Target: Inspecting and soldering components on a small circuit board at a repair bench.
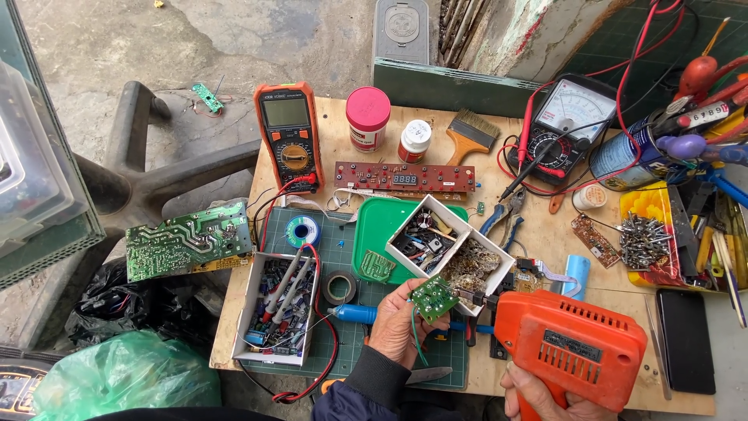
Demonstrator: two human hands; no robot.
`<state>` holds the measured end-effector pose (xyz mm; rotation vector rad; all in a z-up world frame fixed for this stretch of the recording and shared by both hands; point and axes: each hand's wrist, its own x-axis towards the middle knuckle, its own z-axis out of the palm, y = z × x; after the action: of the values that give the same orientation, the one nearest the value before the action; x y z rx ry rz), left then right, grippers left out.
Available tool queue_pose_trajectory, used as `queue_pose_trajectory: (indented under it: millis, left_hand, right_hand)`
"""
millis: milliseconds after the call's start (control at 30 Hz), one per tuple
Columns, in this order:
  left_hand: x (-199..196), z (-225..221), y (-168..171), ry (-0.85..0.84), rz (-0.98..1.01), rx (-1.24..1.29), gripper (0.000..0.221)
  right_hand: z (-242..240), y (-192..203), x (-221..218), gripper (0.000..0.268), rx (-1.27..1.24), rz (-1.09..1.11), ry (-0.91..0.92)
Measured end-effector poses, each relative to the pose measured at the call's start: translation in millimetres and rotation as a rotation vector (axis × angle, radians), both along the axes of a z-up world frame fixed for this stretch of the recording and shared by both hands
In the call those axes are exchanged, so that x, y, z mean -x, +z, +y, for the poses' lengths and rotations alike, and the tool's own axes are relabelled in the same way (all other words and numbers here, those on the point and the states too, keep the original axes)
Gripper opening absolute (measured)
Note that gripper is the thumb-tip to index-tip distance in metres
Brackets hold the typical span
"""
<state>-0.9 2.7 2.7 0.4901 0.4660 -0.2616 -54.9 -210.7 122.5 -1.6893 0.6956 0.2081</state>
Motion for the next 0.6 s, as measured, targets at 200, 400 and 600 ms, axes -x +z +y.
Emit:
queue_pose_trajectory:
  millis: [200,400,600]
  left_hand:
    - [3.4,-2.7,-12.3,0.021,-0.063,0.067,0.045]
    - [3.2,-3.0,-15.8,0.040,-0.096,0.086,0.042]
    - [4.1,0.4,-18.1,0.007,-0.102,0.073,0.045]
  right_hand:
    - [9.3,5.1,-0.9,0.015,-0.004,0.006,-0.017]
    - [5.9,4.1,-3.1,0.015,0.007,0.033,-0.004]
    - [9.5,6.0,-1.1,0.018,0.063,-0.021,-0.005]
